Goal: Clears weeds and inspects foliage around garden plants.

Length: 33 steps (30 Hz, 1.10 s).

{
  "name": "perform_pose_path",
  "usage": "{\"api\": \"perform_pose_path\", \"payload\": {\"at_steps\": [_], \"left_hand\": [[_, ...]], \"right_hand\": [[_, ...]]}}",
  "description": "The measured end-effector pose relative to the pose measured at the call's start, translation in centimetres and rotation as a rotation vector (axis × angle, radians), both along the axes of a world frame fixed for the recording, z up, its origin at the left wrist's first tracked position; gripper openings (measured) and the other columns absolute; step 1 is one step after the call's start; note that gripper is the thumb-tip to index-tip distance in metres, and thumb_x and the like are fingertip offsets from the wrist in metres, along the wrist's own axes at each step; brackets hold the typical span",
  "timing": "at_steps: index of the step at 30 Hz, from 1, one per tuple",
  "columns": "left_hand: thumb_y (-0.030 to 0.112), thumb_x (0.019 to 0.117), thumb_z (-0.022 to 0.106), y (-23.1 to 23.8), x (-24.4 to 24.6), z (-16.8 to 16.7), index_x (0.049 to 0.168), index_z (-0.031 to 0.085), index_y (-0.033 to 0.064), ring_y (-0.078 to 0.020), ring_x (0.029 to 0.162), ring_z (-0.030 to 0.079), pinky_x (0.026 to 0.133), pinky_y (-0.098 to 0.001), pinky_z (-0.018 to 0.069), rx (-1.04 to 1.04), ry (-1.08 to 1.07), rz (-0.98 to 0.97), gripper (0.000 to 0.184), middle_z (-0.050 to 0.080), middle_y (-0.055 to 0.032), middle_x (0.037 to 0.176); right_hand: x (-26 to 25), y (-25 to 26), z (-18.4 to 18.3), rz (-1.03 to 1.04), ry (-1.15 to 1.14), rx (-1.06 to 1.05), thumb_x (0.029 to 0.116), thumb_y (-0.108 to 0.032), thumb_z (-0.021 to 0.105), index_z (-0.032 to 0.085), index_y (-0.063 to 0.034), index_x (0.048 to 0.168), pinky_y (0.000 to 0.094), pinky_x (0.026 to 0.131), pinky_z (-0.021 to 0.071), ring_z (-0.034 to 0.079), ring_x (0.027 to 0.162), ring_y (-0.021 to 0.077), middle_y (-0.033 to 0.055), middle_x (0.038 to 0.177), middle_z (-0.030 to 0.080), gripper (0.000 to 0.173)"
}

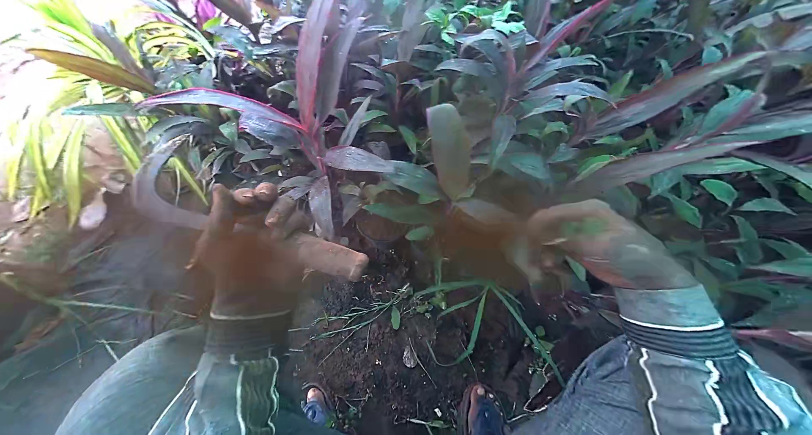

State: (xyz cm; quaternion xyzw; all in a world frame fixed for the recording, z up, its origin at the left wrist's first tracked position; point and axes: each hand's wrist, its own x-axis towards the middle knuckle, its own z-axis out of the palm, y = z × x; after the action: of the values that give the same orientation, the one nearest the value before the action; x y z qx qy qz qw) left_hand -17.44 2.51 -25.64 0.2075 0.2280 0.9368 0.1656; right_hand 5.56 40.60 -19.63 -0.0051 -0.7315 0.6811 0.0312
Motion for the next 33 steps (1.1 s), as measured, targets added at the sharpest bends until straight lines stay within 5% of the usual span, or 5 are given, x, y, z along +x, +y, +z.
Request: {"api": "perform_pose_path", "payload": {"at_steps": [6,11,14,19,33], "left_hand": [[0.041,0.1083,0.033,3.2,3.0,4.2,0.079,0.065,0.0135,-0.0074,0.058,0.056,0.049,-0.0191,0.0461,0.05,-0.22,0.095,0.052,0.066,-0.0004,0.079],[0.046,0.1089,0.025,4.1,3.1,3.8,0.08,0.059,0.0154,-0.0056,0.054,0.052,0.049,-0.0179,0.0445,0.028,-0.262,0.116,0.054,0.059,0.0028,0.073],[0.046,0.1091,0.023,4.3,3.0,3.1,0.08,0.057,0.0187,-0.0067,0.055,0.047,0.05,-0.0209,0.0421,-0.039,-0.24,0.15,0.052,0.054,0.0047,0.073],[0.044,0.1093,0.025,4.6,3.6,3.5,0.079,0.061,0.0157,-0.0061,0.056,0.054,0.049,-0.0181,0.0452,0.015,-0.27,0.075,0.054,0.062,0.0018,0.075],[0.042,0.1079,0.034,3.8,3.3,2.7,0.077,0.065,0.0175,-0.0082,0.059,0.057,0.05,-0.0204,0.0457,0.007,-0.224,0.066,0.05,0.066,0.0013,0.079]], "right_hand": [[0.7,-1.6,-1.0,-0.044,-0.159,-0.149,0.0934,0.004,0.046,0.072,-0.0049,0.099,0.0303,0.065,0.063,0.071,0.073,0.014,0.0071,0.088,0.073,0.028],[0.4,-4.2,-2.9,-0.331,-0.458,-0.388,0.0992,-0.021,0.039,0.063,-0.0125,0.094,0.0267,0.05,0.0517,0.059,0.057,0.0103,0.001,0.075,0.064,0.026],[0.1,-2.7,-4.1,-0.207,-0.472,0.105,0.0955,-0.009,0.053,0.067,-0.0085,0.099,0.0247,0.051,0.0468,0.054,0.057,0.0082,0.0008,0.074,0.062,0.014],[0.7,-2.1,-8.3,0.076,-0.634,1.218,0.0885,-0.011,0.078,0.074,-0.0026,0.101,0.0589,0.085,0.0566,0.068,0.1,0.0414,0.0225,0.108,0.069,0.016],[0.1,-2.9,-17.1,0.183,-0.628,1.147,0.0948,0.004,0.061,0.069,-0.0039,0.127,0.0536,0.106,0.0491,0.062,0.122,0.039,0.0211,0.126,0.067,0.034]]}}
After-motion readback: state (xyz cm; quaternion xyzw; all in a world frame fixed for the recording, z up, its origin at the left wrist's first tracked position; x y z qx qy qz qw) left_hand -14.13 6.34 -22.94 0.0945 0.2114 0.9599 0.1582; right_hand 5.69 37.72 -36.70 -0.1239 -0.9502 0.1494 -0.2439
